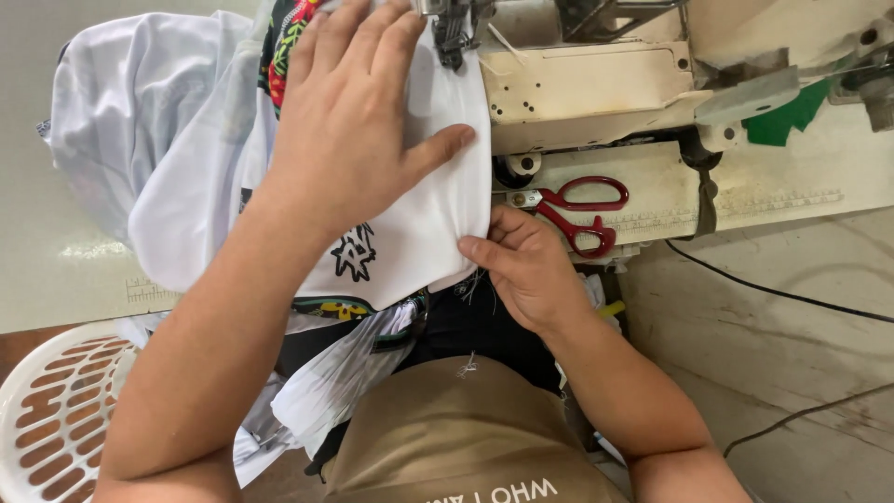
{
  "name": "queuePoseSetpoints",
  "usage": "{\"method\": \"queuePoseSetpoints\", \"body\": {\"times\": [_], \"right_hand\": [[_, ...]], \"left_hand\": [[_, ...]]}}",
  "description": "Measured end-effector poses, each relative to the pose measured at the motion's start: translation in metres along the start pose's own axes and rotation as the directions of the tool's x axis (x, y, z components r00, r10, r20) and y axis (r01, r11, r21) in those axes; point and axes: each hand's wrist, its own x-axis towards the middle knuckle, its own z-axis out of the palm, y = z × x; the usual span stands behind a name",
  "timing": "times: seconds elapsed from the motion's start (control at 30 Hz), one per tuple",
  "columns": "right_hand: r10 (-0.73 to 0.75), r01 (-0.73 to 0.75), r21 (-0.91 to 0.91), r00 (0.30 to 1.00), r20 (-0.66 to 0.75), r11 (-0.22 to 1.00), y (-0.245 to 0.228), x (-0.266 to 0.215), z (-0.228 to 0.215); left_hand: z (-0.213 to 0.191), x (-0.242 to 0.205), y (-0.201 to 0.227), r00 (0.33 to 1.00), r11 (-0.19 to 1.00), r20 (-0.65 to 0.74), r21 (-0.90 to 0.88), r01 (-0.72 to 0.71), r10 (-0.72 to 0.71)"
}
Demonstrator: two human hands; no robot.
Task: Sewing fabric pieces together using an industrial sewing machine and trimming excess thread with scissors.
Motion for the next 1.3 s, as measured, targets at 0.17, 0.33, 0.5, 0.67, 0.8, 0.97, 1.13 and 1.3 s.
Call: {"method": "queuePoseSetpoints", "body": {"times": [0.17,0.33,0.5,0.67,0.8,0.97,1.13,1.3], "right_hand": [[-0.017,0.017,0.002,0.999,0.027,1.0,-0.002,0.001,0.0],[-0.042,0.041,0.005,0.997,0.061,0.999,-0.006,-0.001,0.002],[-0.031,0.031,0.009,0.999,0.015,0.999,-0.007,0.0,-0.001],[-0.031,0.031,-0.007,1.0,0.005,0.999,-0.009,0.001,-0.003],[-0.031,0.031,0.015,1.0,0.005,0.999,-0.009,0.002,-0.006],[-0.029,0.029,0.012,1.0,0.01,1.0,-0.008,0.002,-0.005],[-0.017,0.017,0.003,1.0,0.005,1.0,-0.013,0.003,-0.001],[-0.025,0.024,0.009,1.0,0.009,1.0,-0.011,0.004,0.0]], "left_hand": [[0.005,0.001,0.002,1.0,1.0,-0.016,-0.018,0.02,-0.021],[0.005,0.004,0.004,0.998,0.998,0.004,0.009,0.057,-0.057],[0.007,0.005,0.006,0.997,0.995,0.003,0.063,0.078,-0.078],[0.007,0.01,0.007,0.994,0.988,0.027,0.111,0.105,-0.109],[0.009,0.014,0.005,0.99,0.987,0.013,0.081,0.139,-0.141],[0.007,0.024,-0.004,0.977,0.985,0.131,0.063,0.162,-0.169],[0.006,0.033,-0.01,0.962,0.979,0.196,0.112,0.171,-0.19],[0.005,0.041,-0.016,0.949,0.976,0.237,0.111,0.185,-0.207]]}}
